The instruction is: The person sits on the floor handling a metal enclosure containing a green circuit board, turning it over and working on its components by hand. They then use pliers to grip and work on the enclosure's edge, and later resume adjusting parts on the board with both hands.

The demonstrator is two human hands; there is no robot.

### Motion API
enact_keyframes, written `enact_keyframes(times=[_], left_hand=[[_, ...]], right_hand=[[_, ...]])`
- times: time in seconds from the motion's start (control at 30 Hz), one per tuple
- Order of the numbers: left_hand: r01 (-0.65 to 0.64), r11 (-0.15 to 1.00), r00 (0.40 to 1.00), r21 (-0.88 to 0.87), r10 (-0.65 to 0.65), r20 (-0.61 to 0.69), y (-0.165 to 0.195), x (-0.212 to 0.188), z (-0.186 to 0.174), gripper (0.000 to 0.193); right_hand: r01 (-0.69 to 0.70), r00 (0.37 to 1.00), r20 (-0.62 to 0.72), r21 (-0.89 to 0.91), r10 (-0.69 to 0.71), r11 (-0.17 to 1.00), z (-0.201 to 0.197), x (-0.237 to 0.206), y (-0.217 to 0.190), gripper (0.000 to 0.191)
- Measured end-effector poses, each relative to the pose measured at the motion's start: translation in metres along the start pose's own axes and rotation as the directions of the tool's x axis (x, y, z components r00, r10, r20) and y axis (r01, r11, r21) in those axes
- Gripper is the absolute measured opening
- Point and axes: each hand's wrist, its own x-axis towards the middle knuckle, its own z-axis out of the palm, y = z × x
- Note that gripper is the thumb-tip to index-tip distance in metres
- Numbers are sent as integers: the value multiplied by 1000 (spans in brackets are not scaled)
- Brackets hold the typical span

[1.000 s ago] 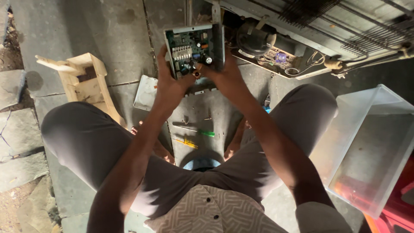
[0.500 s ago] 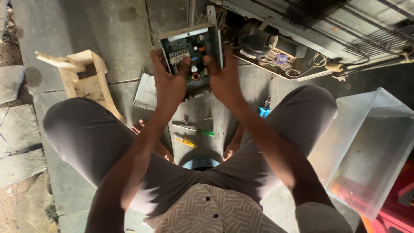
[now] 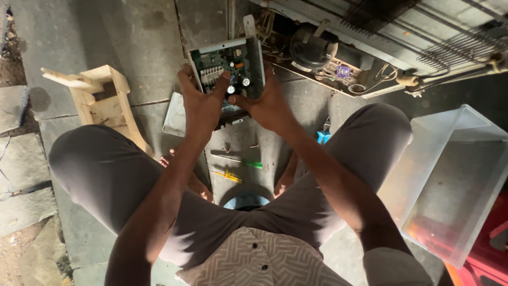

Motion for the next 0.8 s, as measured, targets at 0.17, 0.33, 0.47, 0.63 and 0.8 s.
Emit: enact_keyframes(times=[0.17,0.33,0.47,0.63,0.8], left_hand=[[-27,999,1000,-36,27,-12,2,-6,3,55],[-7,1000,1000,23,7,-29,0,-2,5,55],[-58,996,998,-63,57,-21,-8,2,5,58],[-7,987,999,-159,13,39,-13,0,4,62],[-8,991,994,-136,23,111,-4,-1,5,76]], right_hand=[[-29,997,-68,20,30,999,4,-1,-2,81],[-49,989,-140,-35,43,998,13,-1,-4,86],[-59,997,-38,49,61,997,5,2,-3,92],[-1,998,70,20,-1,1000,-8,-1,3,89],[26,999,41,-18,-25,1000,-9,2,5,86]])
